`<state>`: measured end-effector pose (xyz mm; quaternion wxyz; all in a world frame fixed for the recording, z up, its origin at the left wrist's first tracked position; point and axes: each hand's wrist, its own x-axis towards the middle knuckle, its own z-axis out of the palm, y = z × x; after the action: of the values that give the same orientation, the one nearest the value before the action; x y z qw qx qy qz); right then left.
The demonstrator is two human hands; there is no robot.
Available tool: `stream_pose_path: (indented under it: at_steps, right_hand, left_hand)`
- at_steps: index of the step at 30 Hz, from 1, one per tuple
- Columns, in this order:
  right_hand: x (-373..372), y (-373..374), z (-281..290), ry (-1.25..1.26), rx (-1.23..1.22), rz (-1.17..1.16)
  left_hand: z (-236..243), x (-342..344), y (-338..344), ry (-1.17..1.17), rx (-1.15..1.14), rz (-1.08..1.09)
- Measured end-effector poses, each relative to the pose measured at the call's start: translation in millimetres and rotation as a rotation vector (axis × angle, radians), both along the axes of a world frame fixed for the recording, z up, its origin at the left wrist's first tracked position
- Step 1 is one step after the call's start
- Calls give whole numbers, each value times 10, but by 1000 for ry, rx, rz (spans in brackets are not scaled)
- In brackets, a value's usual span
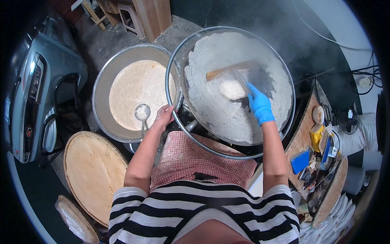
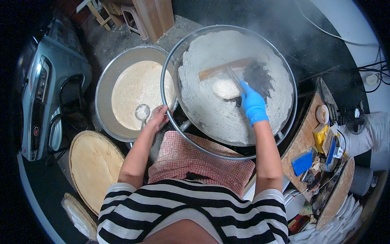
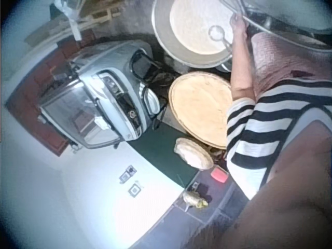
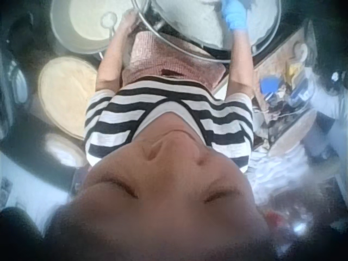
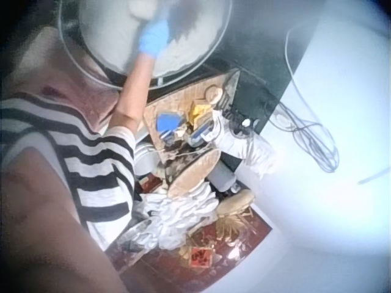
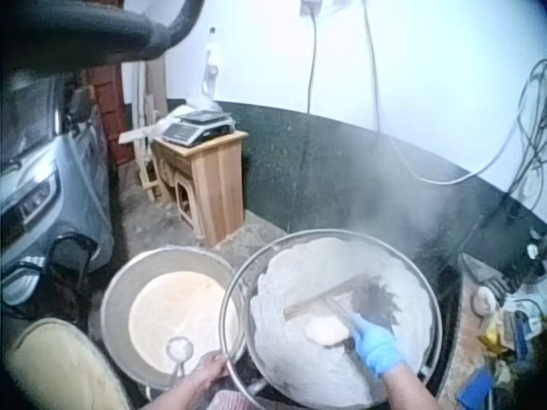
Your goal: The person ladles batter onto a hot griddle, spreads it into a thin circle, cooks it, then lifts and folds the crepe onto a wooden board. The cycle repeats with a second crepe. The person uses a ladle, wooden spreader, and blue spatula.
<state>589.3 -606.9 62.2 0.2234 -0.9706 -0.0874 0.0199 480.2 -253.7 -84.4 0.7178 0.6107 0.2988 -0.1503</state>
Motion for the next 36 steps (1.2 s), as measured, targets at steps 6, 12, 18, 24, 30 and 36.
stream_pose_path:
  at_steps: [6, 12, 18, 24, 30, 36]
  right_hand:
    - [-197, -250, 69, 177, -145, -9]
    - [-91, -74, -95, 10, 6, 18]
    - [-192, -182, 181, 261, -217, -69]
    - [29, 41, 28, 59, -10, 23]
    - [-112, -224, 75, 146, -211, 65]
    - [12, 120, 17, -42, -6, 124]
  left_hand:
    - [-77, -724, -451, 95, -264, 118]
    - [5, -1049, -1214, 24, 126, 38]
    - [-19, -476, -521, 53, -50, -19]
    - [-7, 44, -44, -64, 28, 54]
    - [-150, -687, -349, -76, -151, -49]
    - [-415, -1137, -1215, -34, 227, -69]
